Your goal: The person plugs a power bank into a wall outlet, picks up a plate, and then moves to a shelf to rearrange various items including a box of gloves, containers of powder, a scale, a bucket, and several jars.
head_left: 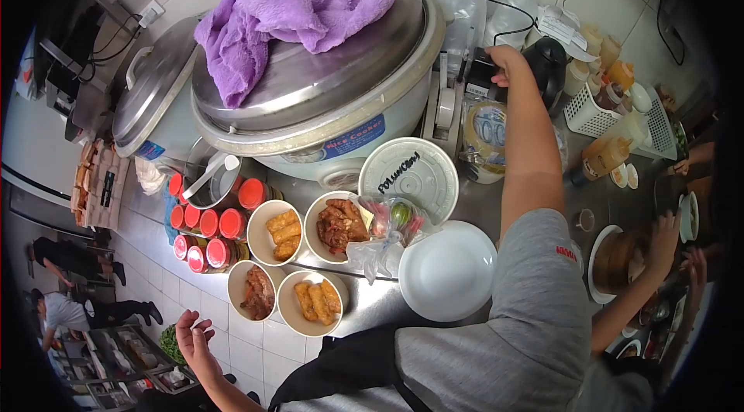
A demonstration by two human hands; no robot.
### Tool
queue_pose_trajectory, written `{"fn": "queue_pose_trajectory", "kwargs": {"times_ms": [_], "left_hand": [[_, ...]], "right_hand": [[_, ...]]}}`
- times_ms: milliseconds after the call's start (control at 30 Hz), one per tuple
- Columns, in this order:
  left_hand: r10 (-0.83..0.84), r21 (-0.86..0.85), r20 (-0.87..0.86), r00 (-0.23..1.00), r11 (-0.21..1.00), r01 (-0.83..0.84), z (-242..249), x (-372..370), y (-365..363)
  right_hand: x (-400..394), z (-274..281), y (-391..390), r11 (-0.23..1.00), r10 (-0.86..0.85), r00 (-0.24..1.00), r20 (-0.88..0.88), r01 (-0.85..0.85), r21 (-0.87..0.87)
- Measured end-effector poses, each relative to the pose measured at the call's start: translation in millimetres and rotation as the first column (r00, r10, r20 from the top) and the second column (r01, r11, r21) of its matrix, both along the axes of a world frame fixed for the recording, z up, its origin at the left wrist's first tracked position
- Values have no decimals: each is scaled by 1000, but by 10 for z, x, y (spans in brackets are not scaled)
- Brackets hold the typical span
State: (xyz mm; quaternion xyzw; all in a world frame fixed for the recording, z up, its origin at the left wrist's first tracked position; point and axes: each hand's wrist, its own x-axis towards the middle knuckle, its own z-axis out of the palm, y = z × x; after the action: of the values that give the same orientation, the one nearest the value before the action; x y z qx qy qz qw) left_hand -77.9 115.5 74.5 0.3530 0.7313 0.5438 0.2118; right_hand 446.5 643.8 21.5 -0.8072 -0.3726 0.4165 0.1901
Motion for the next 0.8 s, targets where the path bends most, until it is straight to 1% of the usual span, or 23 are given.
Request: {"fn": "queue_pose_trajectory", "kwargs": {"times_ms": [100,200,300,400,500,600,667,700,733,800], "left_hand": [[5,1,1,1000,1000,-5,-10,-23,-34],[6,11,0,1000,1000,-6,-18,-17,-29],[-8,15,11,1000,1000,8,-23,-13,-24],[-5,17,11,1000,1000,5,-25,0,-29],[2,17,21,1000,1000,-3,-31,16,-23],[1,3,6,1000,1000,-1,-18,32,7],[-8,13,9,1000,1000,8,-23,18,14],[-12,18,11,1000,1000,12,-26,7,13],[-7,19,12,1000,1000,6,-28,-4,14],[7,18,14,1000,1000,-7,-37,-14,6]], "right_hand": [[151,-63,-5,997,-65,975,-214,75,37],[203,-44,-67,991,-72,959,-276,100,87],[273,-109,-46,997,-5,964,-268,26,75],[171,-77,-120,993,111,990,-82,-114,-28],[-189,167,-439,989,135,991,20,-133,-58],[-226,-57,-324,978,177,983,53,-182,99],[-133,-480,-1,983,111,966,234,-141,119],[-153,-463,-2,986,101,958,269,-133,104],[-176,-467,-29,991,30,954,299,-67,115],[-183,-409,-56,993,48,965,259,-75,93]]}}
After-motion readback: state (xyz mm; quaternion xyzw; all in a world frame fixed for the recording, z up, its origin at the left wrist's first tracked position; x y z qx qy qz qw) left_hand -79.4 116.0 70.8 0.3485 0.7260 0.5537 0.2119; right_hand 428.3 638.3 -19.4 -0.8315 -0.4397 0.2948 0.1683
